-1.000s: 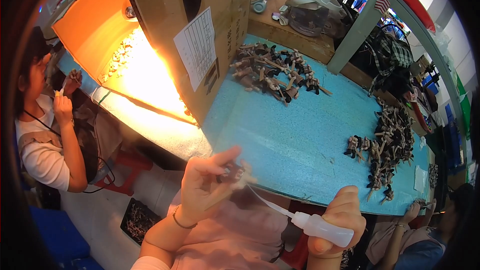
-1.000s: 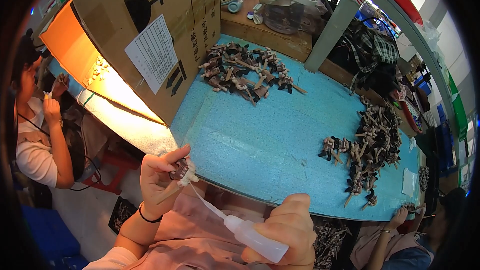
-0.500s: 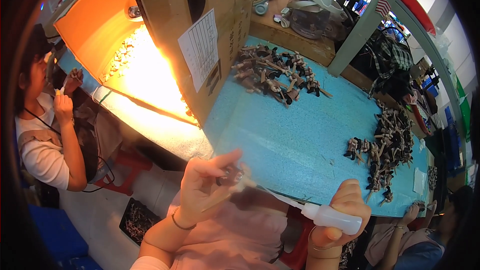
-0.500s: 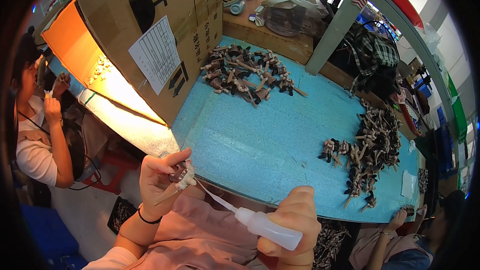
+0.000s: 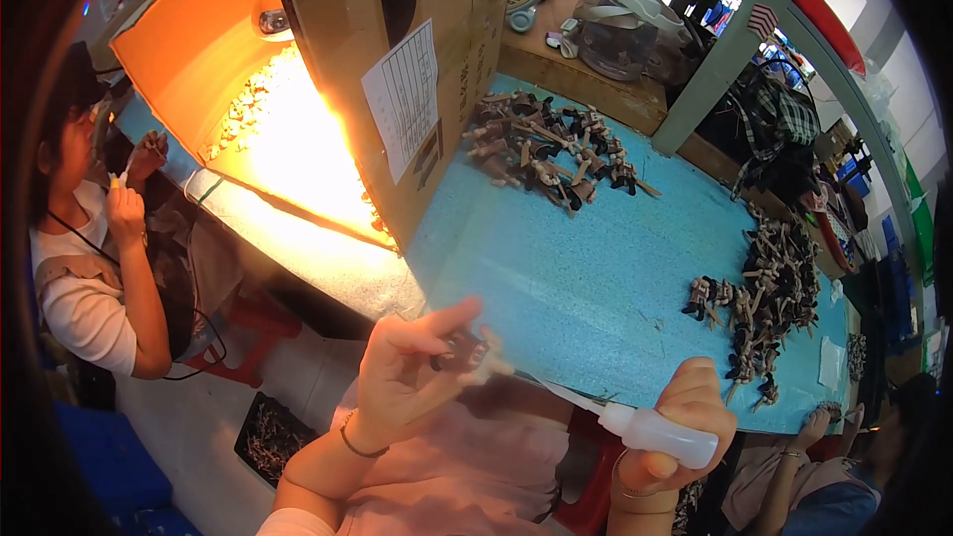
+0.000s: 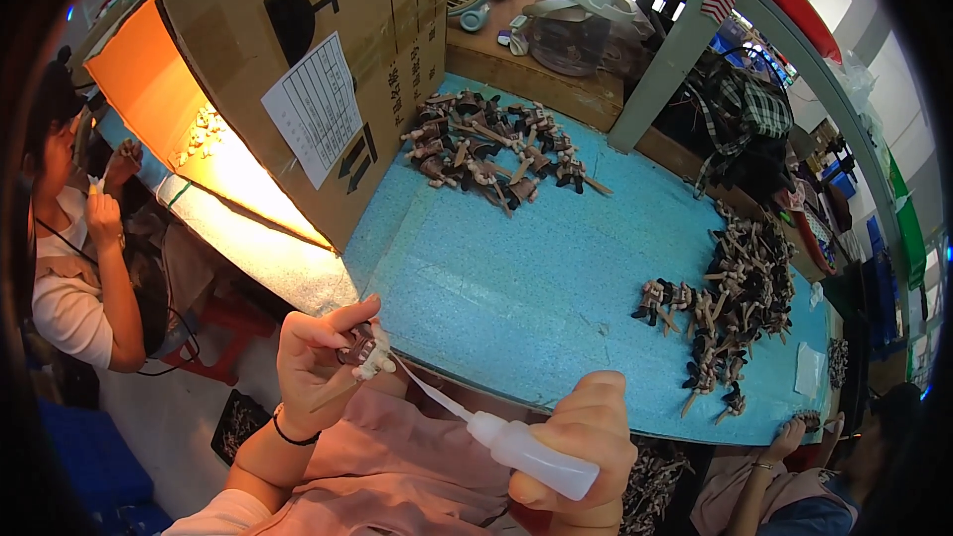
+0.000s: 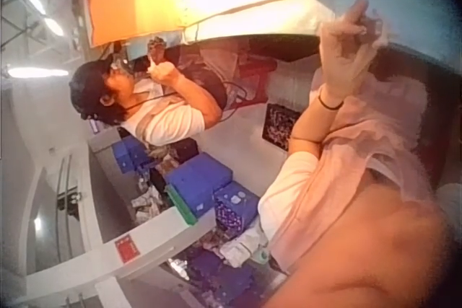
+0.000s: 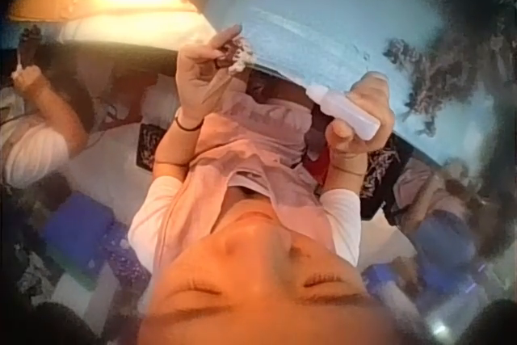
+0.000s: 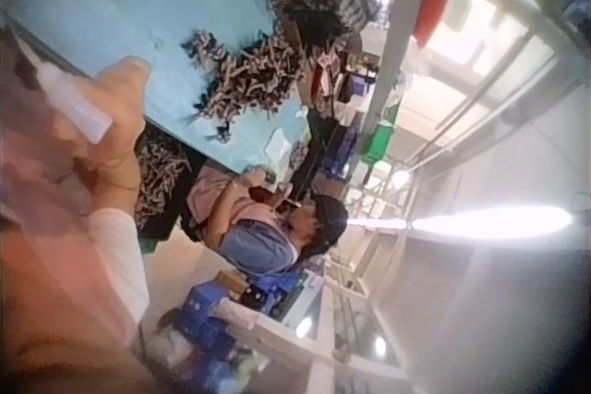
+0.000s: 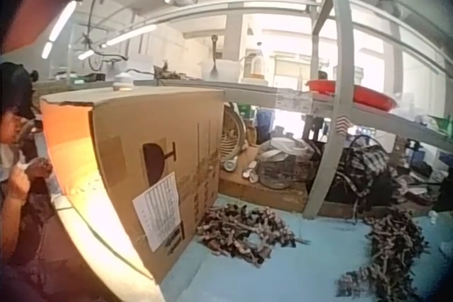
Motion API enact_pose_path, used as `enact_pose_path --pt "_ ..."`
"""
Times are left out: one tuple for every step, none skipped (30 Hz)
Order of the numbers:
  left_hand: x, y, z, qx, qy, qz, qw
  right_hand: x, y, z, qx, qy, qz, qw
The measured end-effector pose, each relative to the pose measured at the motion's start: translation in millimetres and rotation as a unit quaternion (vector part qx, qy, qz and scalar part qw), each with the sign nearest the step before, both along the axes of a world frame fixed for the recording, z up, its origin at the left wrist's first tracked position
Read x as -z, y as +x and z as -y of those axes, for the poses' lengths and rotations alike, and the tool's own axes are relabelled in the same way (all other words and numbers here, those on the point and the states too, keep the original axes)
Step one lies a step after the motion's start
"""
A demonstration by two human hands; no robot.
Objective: The person assembles small plastic toy figures by applying glue from a glue bottle to individual plastic toy parts.
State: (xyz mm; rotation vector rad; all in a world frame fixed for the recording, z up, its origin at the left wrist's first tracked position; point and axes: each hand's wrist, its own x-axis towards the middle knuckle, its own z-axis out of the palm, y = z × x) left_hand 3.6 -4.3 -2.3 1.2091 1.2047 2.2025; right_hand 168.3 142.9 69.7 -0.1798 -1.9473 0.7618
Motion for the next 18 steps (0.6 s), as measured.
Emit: enact_pose_path --pt "0.3 -0.3 -0.4 -0.001 -0.001 -0.012 1.0 -0.2 -1.6 0.9 0.003 0.001 0.002 1.0" --pt "0.2 -0.4 -0.7 -0.001 -0.001 -0.012 1.0 -0.2 -2.6 1.4 0.005 0.003 0.004 1.0" --pt "-0.1 -0.3 -0.9 -0.003 -0.003 -0.014 1.0 0.0 -3.1 1.4 0.005 0.003 0.004 1.0" --pt "-0.6 -0.2 -0.8 -0.005 -0.005 -0.015 1.0 -0.2 -3.4 1.4 0.004 0.011 0.006 1.0" --pt "-0.6 -0.2 -0.7 -0.005 -0.005 -0.015 1.0 -0.3 -3.7 1.4 0.004 0.019 0.008 1.0" --pt "-0.6 -0.1 -0.4 -0.002 -0.002 -0.011 1.0 -0.4 -3.5 0.9 0.003 0.019 0.008 1.0" --pt "-0.6 0.1 -0.7 0.002 0.001 -0.008 1.0 -0.7 -2.7 -0.1 -0.001 0.027 0.012 1.0" --pt "-0.8 0.7 -0.6 0.003 0.001 -0.007 1.0 -1.0 -2.2 -0.6 -0.005 0.035 0.016 0.999" --pt "-1.3 1.8 -0.1 0.005 -0.001 0.007 1.0 -1.3 -2.0 -0.1 -0.005 0.035 0.017 0.999" --pt "-1.9 2.7 0.1 0.007 -0.003 0.022 1.0 -2.0 -1.6 0.8 0.001 0.038 0.021 0.999" --pt "-2.6 3.4 0.5 0.007 -0.003 0.022 1.0 -2.2 -1.5 1.2 0.006 0.042 0.025 0.999" --pt "-3.4 4.0 1.0 -0.001 -0.011 0.019 1.0 -1.6 -1.6 1.2 0.005 0.041 0.025 0.999" --pt "-4.0 4.2 1.3 -0.01 -0.019 0.014 1.0 -1.1 -1.9 1.0 0.004 0.047 0.022 0.999" --pt "-3.9 3.3 1.1 -0.01 -0.019 0.014 1.0 -0.8 -2.2 0.9 0.002 0.052 0.019 0.998" --pt "-3.7 1.6 0.6 -0.007 -0.008 0.006 1.0 -0.5 -1.6 1.2 0.001 0.052 0.019 0.998" --pt "-3.9 0.5 -0.5 -0.002 0.004 -0.002 1.0 -0.4 0.4 1.5 0.003 0.045 0.02 0.999" --pt "-4.3 0.0 -1.0 -0.001 0.004 -0.001 1.0 -0.5 1.6 1.7 0.005 0.039 0.022 0.999" --pt "-4.8 -0.4 -1.5 -0.001 0.005 -0.004 1.0 -0.4 1.6 1.9 0.006 0.04 0.022 0.999"
